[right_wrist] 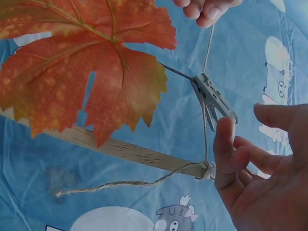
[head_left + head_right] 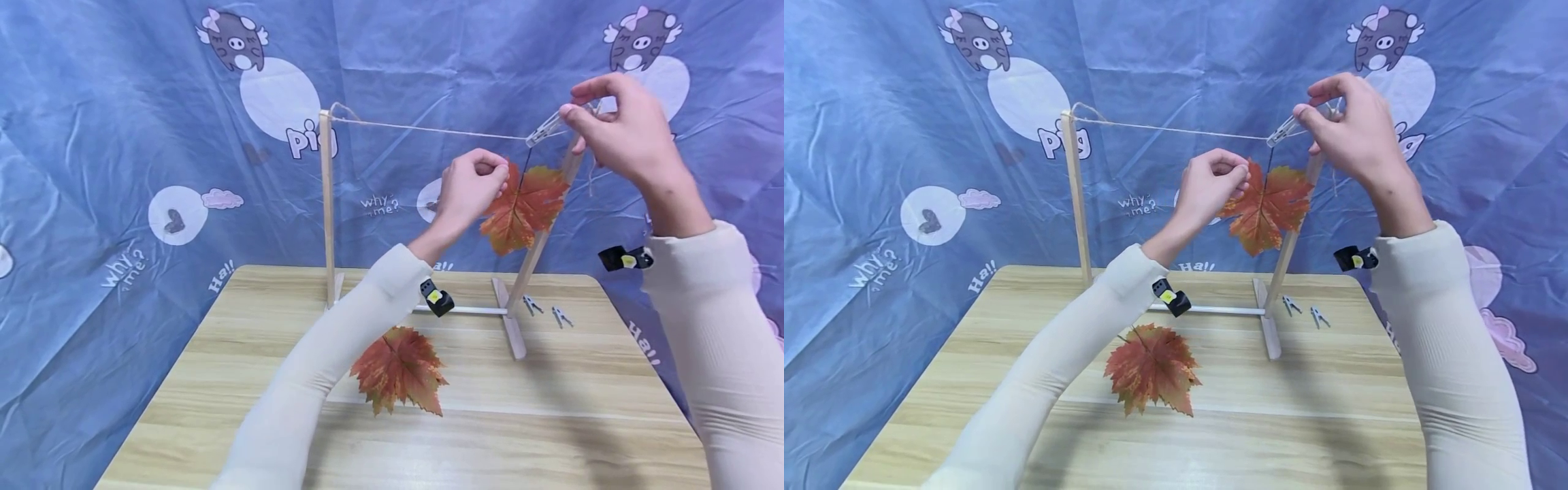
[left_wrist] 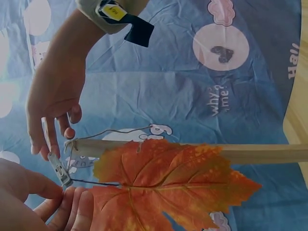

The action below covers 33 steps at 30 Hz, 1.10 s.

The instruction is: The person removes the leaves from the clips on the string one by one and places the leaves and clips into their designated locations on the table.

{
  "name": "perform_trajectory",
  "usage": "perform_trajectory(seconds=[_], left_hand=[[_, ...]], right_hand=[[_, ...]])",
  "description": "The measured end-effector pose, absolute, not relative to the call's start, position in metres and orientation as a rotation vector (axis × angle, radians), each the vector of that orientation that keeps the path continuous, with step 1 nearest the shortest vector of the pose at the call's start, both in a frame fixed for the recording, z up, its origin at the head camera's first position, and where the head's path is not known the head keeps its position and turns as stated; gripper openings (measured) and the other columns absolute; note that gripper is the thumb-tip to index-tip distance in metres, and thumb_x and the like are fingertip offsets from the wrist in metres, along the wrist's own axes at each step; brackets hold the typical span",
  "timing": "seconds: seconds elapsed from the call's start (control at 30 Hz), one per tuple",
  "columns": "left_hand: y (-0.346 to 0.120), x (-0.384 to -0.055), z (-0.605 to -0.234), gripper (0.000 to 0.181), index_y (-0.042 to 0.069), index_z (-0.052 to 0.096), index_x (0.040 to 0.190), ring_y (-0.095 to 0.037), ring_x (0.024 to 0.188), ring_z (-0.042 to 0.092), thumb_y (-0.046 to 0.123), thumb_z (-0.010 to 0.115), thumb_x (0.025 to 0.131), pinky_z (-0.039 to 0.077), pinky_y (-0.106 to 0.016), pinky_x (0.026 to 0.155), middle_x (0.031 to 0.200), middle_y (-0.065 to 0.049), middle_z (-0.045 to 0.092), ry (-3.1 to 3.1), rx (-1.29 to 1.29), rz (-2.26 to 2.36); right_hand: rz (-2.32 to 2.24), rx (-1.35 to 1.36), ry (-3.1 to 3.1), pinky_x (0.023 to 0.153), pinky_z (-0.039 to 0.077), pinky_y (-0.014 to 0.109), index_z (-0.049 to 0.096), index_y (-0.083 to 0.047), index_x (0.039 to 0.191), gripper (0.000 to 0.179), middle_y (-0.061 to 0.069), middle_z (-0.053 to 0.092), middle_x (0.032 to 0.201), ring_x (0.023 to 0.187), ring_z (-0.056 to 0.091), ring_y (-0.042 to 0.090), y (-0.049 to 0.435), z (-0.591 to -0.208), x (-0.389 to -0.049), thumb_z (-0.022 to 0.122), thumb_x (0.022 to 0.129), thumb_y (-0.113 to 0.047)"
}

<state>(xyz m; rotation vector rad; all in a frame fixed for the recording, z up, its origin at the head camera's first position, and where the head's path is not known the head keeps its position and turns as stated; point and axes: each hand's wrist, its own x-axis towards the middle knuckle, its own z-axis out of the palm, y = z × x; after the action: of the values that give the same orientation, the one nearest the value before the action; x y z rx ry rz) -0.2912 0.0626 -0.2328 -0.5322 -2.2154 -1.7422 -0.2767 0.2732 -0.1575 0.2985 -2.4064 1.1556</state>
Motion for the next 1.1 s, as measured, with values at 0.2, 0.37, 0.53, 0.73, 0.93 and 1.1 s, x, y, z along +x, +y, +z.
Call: perform_trajectory(seconds=[0.2, 0.37, 0.53, 0.73, 0.93, 1.1], left_hand=[[0.072, -0.294, -0.227, 0.015, 0.016, 0.08, 0.109, 0.001, 0.08, 0.068, 0.022, 0.068, 0.104, 0.048, -0.011, 0.07, 0.093, 0.006, 0.08, -2.265, -0.5, -1.553], [0.079, -0.296, -0.223, 0.017, 0.017, 0.081, 0.112, 0.003, 0.082, 0.066, 0.022, 0.066, 0.104, 0.048, -0.01, 0.072, 0.095, 0.009, 0.08, -2.279, -0.472, -1.495], [0.086, -0.297, -0.222, 0.017, 0.018, 0.08, 0.113, 0.003, 0.083, 0.066, 0.023, 0.066, 0.105, 0.048, -0.009, 0.071, 0.096, 0.011, 0.079, -2.314, -0.454, -1.475], [0.093, -0.302, -0.222, 0.018, 0.02, 0.08, 0.116, 0.003, 0.087, 0.068, 0.024, 0.067, 0.105, 0.049, -0.009, 0.073, 0.099, 0.013, 0.079, -2.362, -0.416, -1.471], [0.097, -0.306, -0.222, 0.02, 0.022, 0.079, 0.122, 0.004, 0.093, 0.067, 0.025, 0.067, 0.106, 0.048, -0.01, 0.076, 0.106, 0.013, 0.079, -2.364, -0.449, -1.546], [0.098, -0.309, -0.223, 0.019, 0.02, 0.08, 0.12, 0.001, 0.087, 0.063, 0.024, 0.068, 0.106, 0.046, -0.012, 0.072, 0.105, 0.011, 0.079, -2.331, -0.489, -1.616]], right_hand=[[0.991, 0.225, -2.538, 0.059, 0.045, 0.016, 0.056, -0.011, 0.152, 0.061, -0.007, 0.062, 0.127, 0.054, 0.062, 0.0, 0.276, -0.152, -0.285, 0.068, 0.102, -0.046], [0.897, 0.247, -2.614, 0.058, 0.047, 0.013, 0.05, -0.006, 0.157, 0.068, 0.011, 0.067, 0.131, 0.053, 0.06, 0.003, 0.273, -0.153, -0.288, 0.064, 0.104, -0.047], [0.956, 0.272, -2.629, 0.056, 0.05, 0.014, 0.05, -0.003, 0.156, 0.066, 0.005, 0.07, 0.124, 0.056, 0.059, 0.005, 0.274, -0.155, -0.288, 0.063, 0.105, -0.042], [1.09, 0.327, -2.562, 0.058, 0.049, 0.017, 0.066, -0.009, 0.137, 0.043, -0.025, 0.066, 0.082, 0.054, 0.059, 0.008, 0.277, -0.157, -0.289, 0.069, 0.104, -0.036], [1.236, 0.317, -2.5, 0.053, 0.046, 0.021, 0.071, -0.025, 0.117, 0.017, -0.014, 0.065, 0.084, 0.056, 0.056, 0.009, 0.278, -0.16, -0.289, 0.072, 0.103, -0.034], [1.28, 0.316, -2.465, 0.047, 0.039, 0.025, 0.072, -0.025, 0.117, 0.017, -0.012, 0.064, 0.084, 0.054, 0.057, 0.009, 0.279, -0.162, -0.289, 0.072, 0.103, -0.033]])
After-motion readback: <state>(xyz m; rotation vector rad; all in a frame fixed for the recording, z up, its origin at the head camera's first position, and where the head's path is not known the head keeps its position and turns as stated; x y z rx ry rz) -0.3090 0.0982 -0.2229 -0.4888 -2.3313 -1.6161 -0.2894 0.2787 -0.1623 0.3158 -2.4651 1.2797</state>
